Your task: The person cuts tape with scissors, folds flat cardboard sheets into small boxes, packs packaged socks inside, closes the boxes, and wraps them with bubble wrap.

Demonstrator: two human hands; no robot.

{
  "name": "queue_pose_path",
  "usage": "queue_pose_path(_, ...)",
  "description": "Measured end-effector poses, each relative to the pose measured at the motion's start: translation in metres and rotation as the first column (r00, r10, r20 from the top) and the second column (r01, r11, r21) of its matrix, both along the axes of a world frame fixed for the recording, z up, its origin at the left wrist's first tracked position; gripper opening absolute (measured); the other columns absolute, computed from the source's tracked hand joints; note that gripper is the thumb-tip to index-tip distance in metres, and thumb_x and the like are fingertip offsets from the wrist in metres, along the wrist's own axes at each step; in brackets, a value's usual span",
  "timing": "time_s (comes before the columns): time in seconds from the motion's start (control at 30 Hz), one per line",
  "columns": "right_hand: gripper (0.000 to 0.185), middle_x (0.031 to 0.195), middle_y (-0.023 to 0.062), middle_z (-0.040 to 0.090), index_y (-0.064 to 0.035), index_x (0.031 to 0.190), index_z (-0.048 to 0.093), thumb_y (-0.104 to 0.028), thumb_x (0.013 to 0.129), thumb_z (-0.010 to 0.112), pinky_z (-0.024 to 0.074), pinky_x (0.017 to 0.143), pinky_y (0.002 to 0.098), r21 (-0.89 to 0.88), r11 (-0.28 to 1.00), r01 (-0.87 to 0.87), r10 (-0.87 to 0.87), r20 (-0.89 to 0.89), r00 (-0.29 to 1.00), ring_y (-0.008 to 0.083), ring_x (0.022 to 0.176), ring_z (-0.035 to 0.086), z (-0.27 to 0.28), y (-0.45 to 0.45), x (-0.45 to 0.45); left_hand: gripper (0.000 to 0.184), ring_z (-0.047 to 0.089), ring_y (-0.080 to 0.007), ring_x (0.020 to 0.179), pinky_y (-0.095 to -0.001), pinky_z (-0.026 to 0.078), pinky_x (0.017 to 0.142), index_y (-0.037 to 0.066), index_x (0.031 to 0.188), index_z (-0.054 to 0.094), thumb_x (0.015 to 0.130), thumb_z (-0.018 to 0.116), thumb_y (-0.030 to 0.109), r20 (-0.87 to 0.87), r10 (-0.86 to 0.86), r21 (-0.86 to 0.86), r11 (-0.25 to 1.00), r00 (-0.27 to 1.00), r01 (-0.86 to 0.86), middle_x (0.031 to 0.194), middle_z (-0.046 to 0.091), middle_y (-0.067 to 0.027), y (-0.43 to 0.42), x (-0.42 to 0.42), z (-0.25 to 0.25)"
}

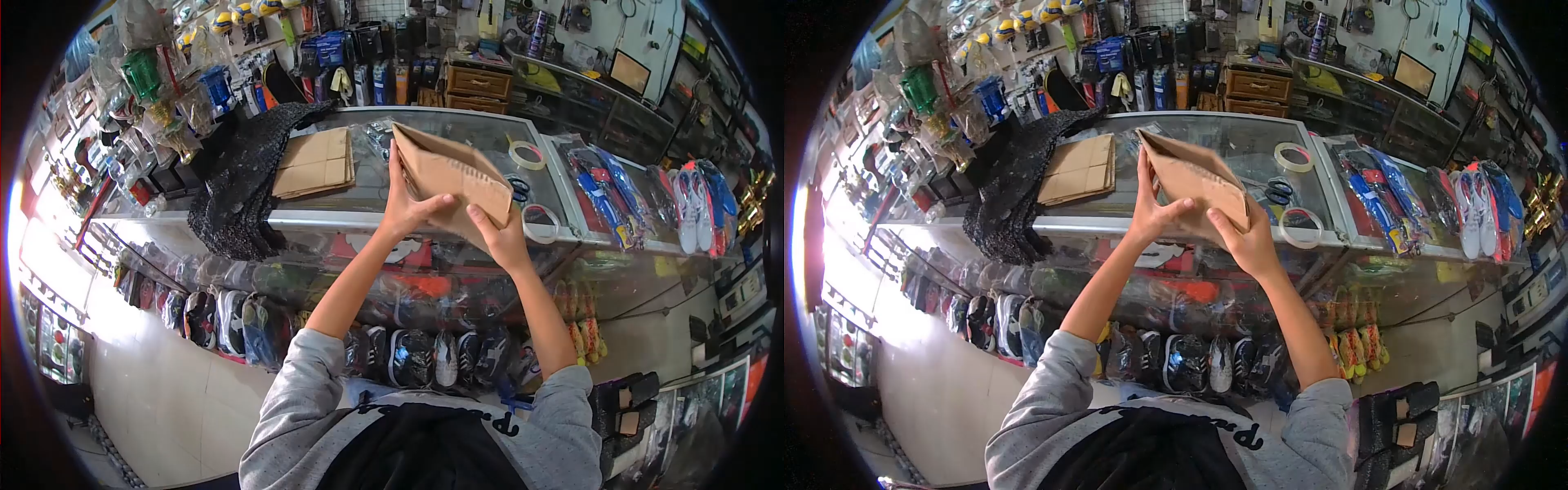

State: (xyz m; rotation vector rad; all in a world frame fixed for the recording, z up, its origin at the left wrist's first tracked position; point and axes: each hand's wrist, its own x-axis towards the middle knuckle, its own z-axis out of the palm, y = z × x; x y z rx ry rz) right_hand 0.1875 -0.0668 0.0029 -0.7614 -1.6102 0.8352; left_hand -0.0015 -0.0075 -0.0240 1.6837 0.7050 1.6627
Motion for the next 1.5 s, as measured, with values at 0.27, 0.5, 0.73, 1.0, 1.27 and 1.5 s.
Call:
queue_pose_path(0.27,0.073,0.124,0.0114,0.049,-0.0012,0.131,0.035,-0.025,0.076,0.078,0.0403,0.096,0.0348,0.129,0.991,0.021,-0.007,-0.111,0.994,0.0198,0.115,0.048,0.010,0.015,0.029,0.052,0.062,-0.0145,0.090,-0.0286,0.051,0.080,-0.004,0.114,0.051,0.075,0.080,0.015,0.051,-0.025,-0.179,0.983,0.998,0.033,0.101,0.064,-0.0090,-0.016,-0.005,0.005)
queue_pose_path(0.5,0.041,0.112,0.0105,0.056,-0.0009,0.115,0.042,-0.015,0.086,0.068,0.0460,0.086,0.0303,0.143,0.978,0.153,-0.138,-0.110,0.984,0.0169,0.100,0.056,0.014,0.008,0.031,0.037,0.062,-0.0137,0.084,-0.0265,0.051,0.073,-0.002,0.105,0.052,0.080,0.075,0.013,0.122,0.145,-0.073,0.988,0.982,-0.137,0.094,0.064,-0.0085,-0.009,0.002,0.018)
queue_pose_path(0.73,0.053,0.124,0.0217,0.046,0.0020,0.132,0.029,-0.018,0.092,0.059,0.0427,0.092,0.0357,0.337,0.928,0.160,-0.181,0.032,0.983,0.0262,0.109,0.053,0.011,0.003,0.015,0.070,0.043,-0.0231,0.119,-0.0315,0.036,0.099,-0.002,0.136,0.023,0.087,0.064,0.027,0.070,0.149,-0.083,0.986,0.986,-0.143,0.130,0.042,-0.0192,-0.005,0.010,0.033)
queue_pose_path(1.0,0.049,0.134,0.0170,0.041,-0.0040,0.122,0.043,-0.026,0.085,0.066,0.0331,0.105,0.0437,0.654,0.751,-0.095,-0.239,0.404,0.883,0.0365,0.124,0.041,0.046,0.007,0.009,0.081,0.038,-0.0249,0.127,-0.0319,0.033,0.102,0.001,0.145,0.013,0.085,0.058,0.033,0.138,-0.109,-0.444,0.882,0.985,0.159,0.138,0.035,-0.0172,-0.035,0.003,0.077)
queue_pose_path(1.27,0.022,0.092,0.0125,0.062,-0.0034,0.090,0.056,-0.021,0.082,0.067,0.0402,0.097,0.0431,0.455,0.807,-0.377,-0.143,0.769,0.623,0.0303,0.093,0.059,0.098,0.008,0.010,0.045,0.056,-0.0212,0.106,-0.0362,0.048,0.090,0.004,0.133,0.043,0.089,0.037,0.011,0.297,-0.189,-0.584,0.740,0.936,0.335,0.119,0.054,-0.0098,-0.041,-0.028,0.093)
queue_pose_path(1.5,0.030,0.086,0.0153,0.065,-0.0004,0.099,0.063,-0.025,0.083,0.064,0.0476,0.080,0.0430,0.273,0.865,-0.421,0.025,0.814,0.580,0.0327,0.085,0.062,0.101,0.019,-0.005,0.053,0.055,-0.0247,0.112,-0.0398,0.045,0.095,-0.001,0.136,0.037,0.083,0.031,-0.001,0.419,-0.227,-0.459,0.782,0.879,0.421,0.123,0.052,-0.0147,-0.031,-0.036,0.062)
